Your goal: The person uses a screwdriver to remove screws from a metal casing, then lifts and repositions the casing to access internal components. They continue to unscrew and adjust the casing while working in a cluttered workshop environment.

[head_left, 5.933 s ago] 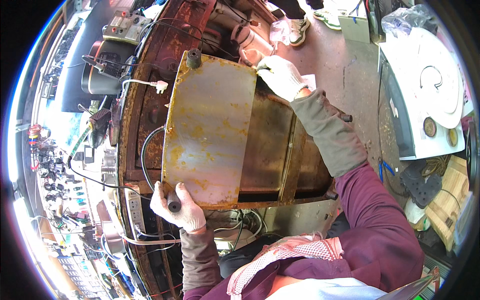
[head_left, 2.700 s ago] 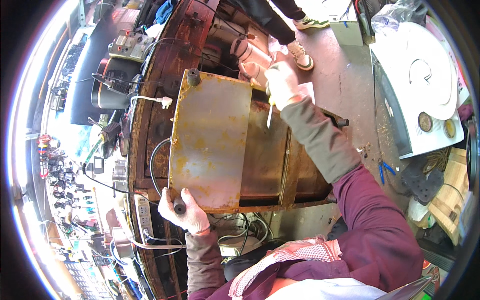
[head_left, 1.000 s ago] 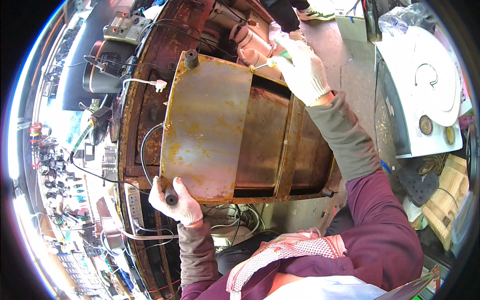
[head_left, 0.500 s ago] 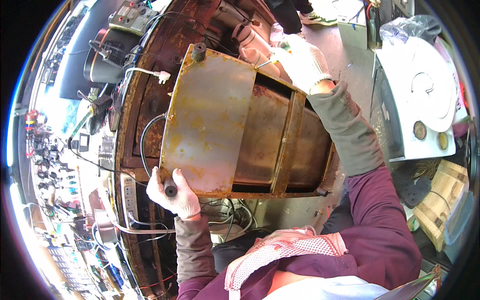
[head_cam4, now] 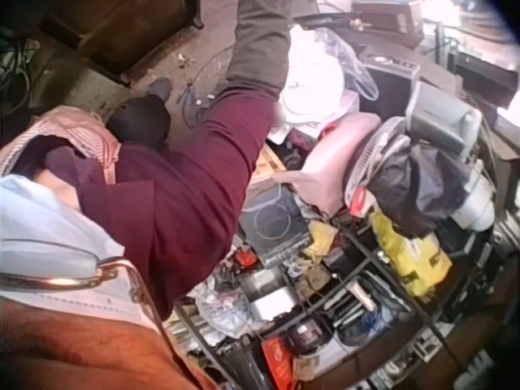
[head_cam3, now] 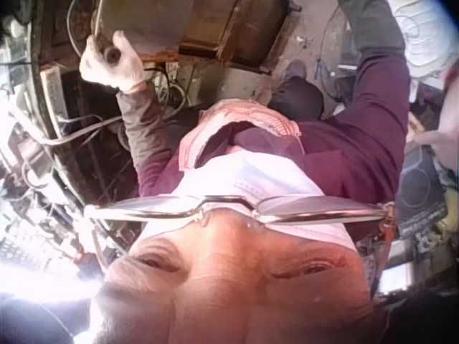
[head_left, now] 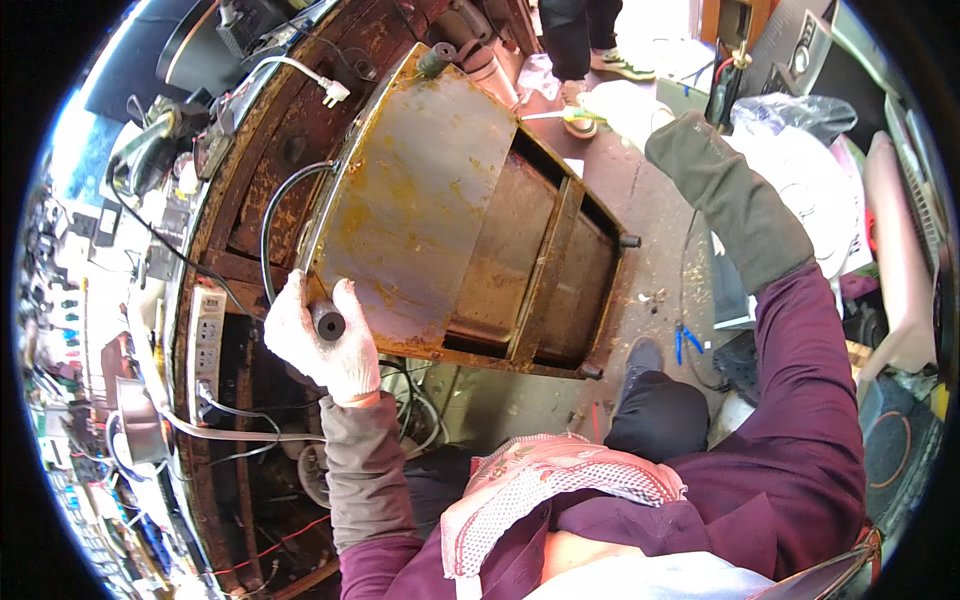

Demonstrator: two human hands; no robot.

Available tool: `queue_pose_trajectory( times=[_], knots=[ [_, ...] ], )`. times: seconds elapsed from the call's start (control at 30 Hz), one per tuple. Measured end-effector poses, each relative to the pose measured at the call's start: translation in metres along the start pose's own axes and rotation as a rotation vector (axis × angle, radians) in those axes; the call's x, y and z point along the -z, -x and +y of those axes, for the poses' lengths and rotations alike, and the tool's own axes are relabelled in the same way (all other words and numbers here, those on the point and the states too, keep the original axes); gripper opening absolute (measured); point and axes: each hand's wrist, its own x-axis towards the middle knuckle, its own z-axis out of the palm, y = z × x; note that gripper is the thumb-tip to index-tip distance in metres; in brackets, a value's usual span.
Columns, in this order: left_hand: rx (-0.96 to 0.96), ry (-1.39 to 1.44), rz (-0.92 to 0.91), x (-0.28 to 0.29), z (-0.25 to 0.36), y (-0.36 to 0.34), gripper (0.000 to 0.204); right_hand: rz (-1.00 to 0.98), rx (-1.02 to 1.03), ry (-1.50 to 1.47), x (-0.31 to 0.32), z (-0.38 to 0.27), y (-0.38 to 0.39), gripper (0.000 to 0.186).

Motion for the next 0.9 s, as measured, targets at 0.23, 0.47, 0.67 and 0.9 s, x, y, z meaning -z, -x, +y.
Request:
queue_pose_trajectory(
  times=[0.23,0.47,0.67,0.9],
  knots=[
    [0.032,0.028,0.002,-0.003,-0.003,0.0,0.066,0.224,0.284,0.267,-0.008,0.024,0.02,0.035],
    [0.061,-0.002,0.009,0.002,-0.011,0.006,0.067,-0.113,-0.476,-0.382,0.002,-0.028,0.007,0.039],
    [0.065,0.036,-0.003,-0.002,-0.005,0.001,0.065,0.349,0.081,-0.154,-0.009,-0.013,0.035,0.038],
    [0.079,0.049,0.025,-0.005,-0.009,0.004,0.068,0.095,-0.86,-0.882,0.008,-0.021,0.006,0.046]
  ],
)
